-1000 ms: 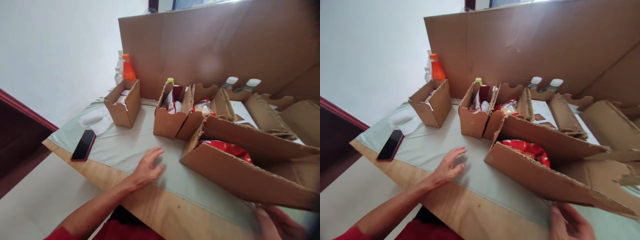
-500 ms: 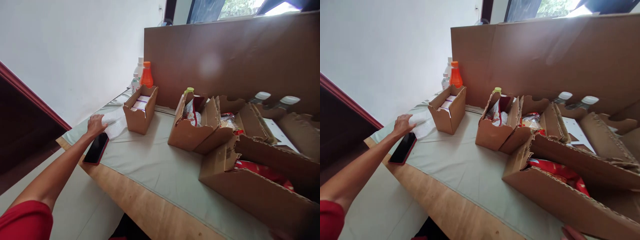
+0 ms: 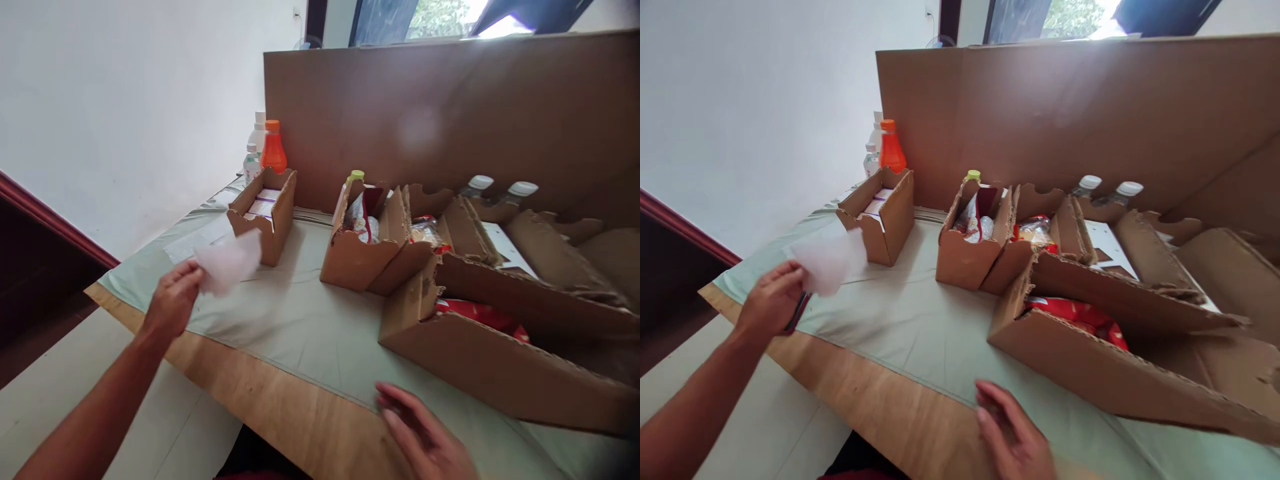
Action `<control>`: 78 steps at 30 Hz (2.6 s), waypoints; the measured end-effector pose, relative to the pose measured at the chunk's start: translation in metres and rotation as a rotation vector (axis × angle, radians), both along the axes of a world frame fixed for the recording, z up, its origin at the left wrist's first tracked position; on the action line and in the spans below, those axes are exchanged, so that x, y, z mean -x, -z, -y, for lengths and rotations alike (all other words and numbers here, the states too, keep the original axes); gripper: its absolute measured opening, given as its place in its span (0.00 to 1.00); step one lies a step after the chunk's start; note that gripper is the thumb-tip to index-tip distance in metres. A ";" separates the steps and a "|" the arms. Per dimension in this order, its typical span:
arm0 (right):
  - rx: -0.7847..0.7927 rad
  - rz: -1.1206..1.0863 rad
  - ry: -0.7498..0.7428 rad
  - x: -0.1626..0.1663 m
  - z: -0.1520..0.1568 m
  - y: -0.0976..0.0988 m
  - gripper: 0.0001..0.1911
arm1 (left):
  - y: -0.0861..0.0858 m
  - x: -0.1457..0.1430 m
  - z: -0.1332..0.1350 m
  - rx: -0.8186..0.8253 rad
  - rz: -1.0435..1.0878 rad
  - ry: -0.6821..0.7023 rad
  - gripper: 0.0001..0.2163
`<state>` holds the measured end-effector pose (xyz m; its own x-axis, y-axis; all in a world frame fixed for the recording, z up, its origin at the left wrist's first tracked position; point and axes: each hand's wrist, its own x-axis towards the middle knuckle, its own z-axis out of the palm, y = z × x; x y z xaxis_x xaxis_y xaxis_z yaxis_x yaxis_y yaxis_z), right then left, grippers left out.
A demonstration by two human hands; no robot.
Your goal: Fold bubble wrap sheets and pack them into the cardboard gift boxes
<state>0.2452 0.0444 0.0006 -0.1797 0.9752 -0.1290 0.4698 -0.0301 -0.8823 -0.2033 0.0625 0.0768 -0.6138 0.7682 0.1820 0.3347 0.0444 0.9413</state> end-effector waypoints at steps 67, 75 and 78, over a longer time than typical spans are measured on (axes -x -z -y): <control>-0.487 0.659 -0.178 0.034 0.014 0.010 0.25 | 0.092 -0.214 0.030 0.205 -1.023 0.841 0.24; -0.490 0.897 0.305 -0.115 0.073 0.026 0.24 | 0.101 -0.200 0.030 0.196 -1.044 0.869 0.25; -0.572 0.833 0.325 -0.120 0.068 0.009 0.21 | 0.094 -0.193 0.030 0.147 -0.977 0.787 0.24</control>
<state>0.3654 -0.0231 -0.0088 0.0346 0.9150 0.4021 0.9765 0.0547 -0.2085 -0.0108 0.0330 -0.0172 0.3597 0.9151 0.1821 0.8695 -0.3995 0.2903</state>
